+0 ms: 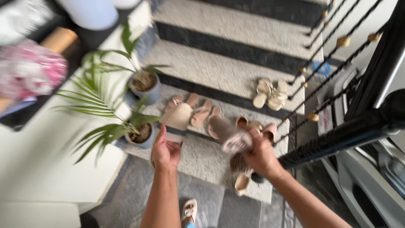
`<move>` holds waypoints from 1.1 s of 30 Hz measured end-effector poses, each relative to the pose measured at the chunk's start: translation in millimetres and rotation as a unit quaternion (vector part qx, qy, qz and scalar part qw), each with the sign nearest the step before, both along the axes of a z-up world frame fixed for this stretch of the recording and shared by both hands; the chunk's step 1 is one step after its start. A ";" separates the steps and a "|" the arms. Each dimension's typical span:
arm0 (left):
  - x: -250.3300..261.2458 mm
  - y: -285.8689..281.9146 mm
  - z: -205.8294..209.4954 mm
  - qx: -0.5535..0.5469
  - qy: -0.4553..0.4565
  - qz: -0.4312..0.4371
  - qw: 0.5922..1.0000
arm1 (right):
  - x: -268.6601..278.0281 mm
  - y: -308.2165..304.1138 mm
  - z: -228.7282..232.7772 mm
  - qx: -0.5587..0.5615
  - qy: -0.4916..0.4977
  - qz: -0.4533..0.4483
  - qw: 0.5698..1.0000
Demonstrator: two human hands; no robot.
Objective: The person wipes the inside of a shoe cabinet with a cloth, then picks up several pairs of shoes from the stairs, wipes each pair with the cloth, and places them into the cabinet.
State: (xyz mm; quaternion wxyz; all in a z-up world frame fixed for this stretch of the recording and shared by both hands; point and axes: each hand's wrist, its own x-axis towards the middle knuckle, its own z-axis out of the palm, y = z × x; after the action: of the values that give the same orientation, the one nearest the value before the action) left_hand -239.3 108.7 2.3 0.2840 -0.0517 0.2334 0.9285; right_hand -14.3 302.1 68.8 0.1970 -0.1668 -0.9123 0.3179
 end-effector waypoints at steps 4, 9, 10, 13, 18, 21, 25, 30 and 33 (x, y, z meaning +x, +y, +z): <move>43.5 -44.9 82.3 0.201 0.001 -0.019 0.979 | -5.1 -32.7 88.9 -0.064 0.151 0.046 0.985; 84.6 -89.9 142.4 0.180 0.190 -0.052 0.964 | 0.0 -110.7 138.7 -0.003 0.268 0.176 0.947; 86.7 -97.2 145.6 0.144 0.220 -0.043 0.964 | 2.9 -119.2 142.6 -0.018 0.273 0.184 0.944; 87.9 -121.9 136.2 -0.268 0.329 -0.071 0.903 | 9.4 -131.7 141.0 -0.156 0.314 0.112 0.930; 102.4 -153.5 117.9 -0.309 0.489 0.002 0.816 | -20.5 -147.8 128.4 -0.123 0.222 0.162 0.954; 110.0 -174.7 124.9 -0.274 0.479 -0.029 0.833 | -30.8 -200.4 125.2 0.007 0.230 0.292 0.928; 104.9 -236.5 132.2 -0.215 0.422 -0.026 0.880 | -26.6 -303.8 143.2 0.182 0.212 0.446 0.850; 108.1 -310.2 123.1 -0.271 0.405 -0.017 0.873 | -18.8 -367.7 155.2 -0.022 0.038 0.511 0.858; 110.6 -321.5 118.7 -0.332 0.435 -0.015 0.837 | -67.0 -349.1 150.1 -0.407 0.058 0.425 0.806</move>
State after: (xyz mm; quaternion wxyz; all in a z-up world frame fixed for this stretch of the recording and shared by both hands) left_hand -128.7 -212.8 121.0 0.1331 0.2701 0.6278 0.7177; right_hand -81.3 -47.0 218.9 0.0084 0.1916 -0.6658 0.7210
